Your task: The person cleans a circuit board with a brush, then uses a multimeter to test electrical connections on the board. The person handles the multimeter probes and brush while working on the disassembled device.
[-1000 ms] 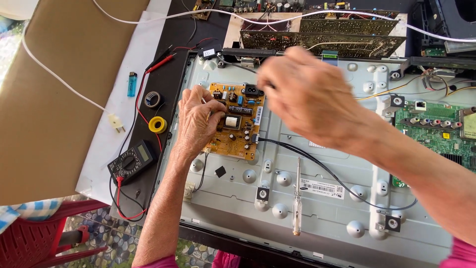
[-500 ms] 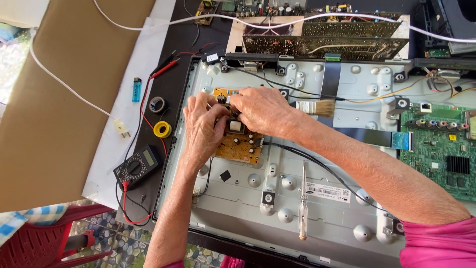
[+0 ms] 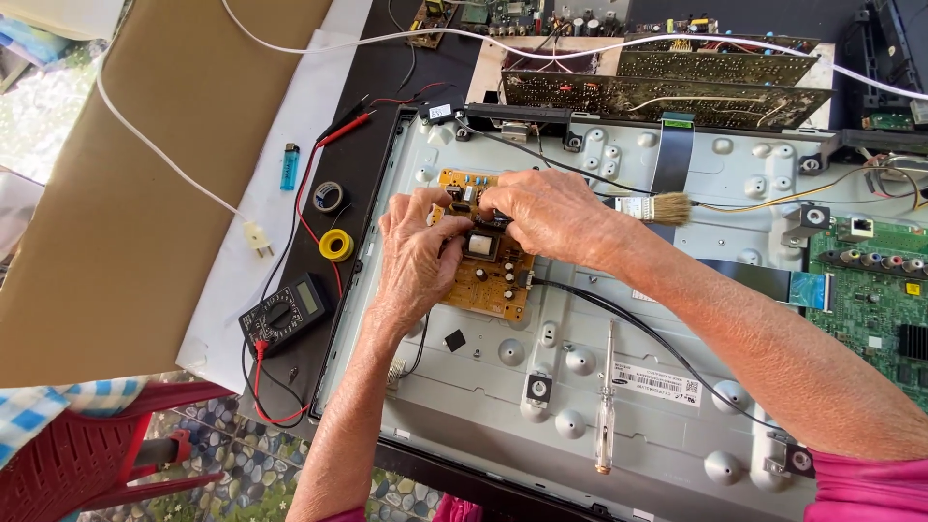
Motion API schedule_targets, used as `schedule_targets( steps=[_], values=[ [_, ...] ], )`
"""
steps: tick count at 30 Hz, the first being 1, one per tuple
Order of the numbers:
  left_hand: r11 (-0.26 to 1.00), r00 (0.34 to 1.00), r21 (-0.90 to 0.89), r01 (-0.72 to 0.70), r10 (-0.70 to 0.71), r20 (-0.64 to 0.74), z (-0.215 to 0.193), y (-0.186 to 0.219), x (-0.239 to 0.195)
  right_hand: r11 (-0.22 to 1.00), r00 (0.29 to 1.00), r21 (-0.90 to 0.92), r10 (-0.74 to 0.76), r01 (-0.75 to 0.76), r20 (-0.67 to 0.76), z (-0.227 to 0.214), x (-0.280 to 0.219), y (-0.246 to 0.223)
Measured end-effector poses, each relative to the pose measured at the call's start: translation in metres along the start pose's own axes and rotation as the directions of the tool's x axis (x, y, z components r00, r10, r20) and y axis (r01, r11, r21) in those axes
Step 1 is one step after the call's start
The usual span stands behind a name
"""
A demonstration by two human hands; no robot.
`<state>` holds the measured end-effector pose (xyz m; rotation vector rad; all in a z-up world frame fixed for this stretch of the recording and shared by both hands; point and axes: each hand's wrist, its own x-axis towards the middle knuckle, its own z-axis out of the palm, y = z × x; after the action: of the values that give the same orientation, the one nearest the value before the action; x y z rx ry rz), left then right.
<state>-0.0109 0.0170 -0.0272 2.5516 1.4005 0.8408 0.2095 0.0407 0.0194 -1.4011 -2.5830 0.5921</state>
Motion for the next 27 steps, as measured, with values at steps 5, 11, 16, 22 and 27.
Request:
schedule_targets(
  steps=[5,11,16,22,27],
  values=[
    [1.000,1.000,-0.006,0.000,0.000,0.000,-0.003,0.005,-0.001,0.999,0.996,-0.023,-0.041,0.040,-0.076,0.012,0.003,0.008],
    [1.000,1.000,-0.026,0.006,-0.006,0.010,0.016,-0.012,0.001,0.995,0.993,-0.087,-0.055,0.046,-0.107,0.024,0.008,0.013],
    [0.996,1.000,0.086,0.002,-0.003,0.015,0.008,-0.003,0.000,0.989,0.987,-0.092,-0.124,0.114,-0.105,0.020,0.007,0.016],
    [0.985,0.998,0.166,-0.055,0.054,0.010,0.008,-0.004,0.002,0.996,0.972,-0.071,-0.063,0.048,-0.228,-0.020,-0.001,0.034],
    [0.985,0.980,0.147,-0.093,0.117,-0.161,0.014,0.008,-0.002,0.962,0.955,-0.242,0.052,-0.127,-0.294,-0.043,-0.014,0.042]
  ],
)
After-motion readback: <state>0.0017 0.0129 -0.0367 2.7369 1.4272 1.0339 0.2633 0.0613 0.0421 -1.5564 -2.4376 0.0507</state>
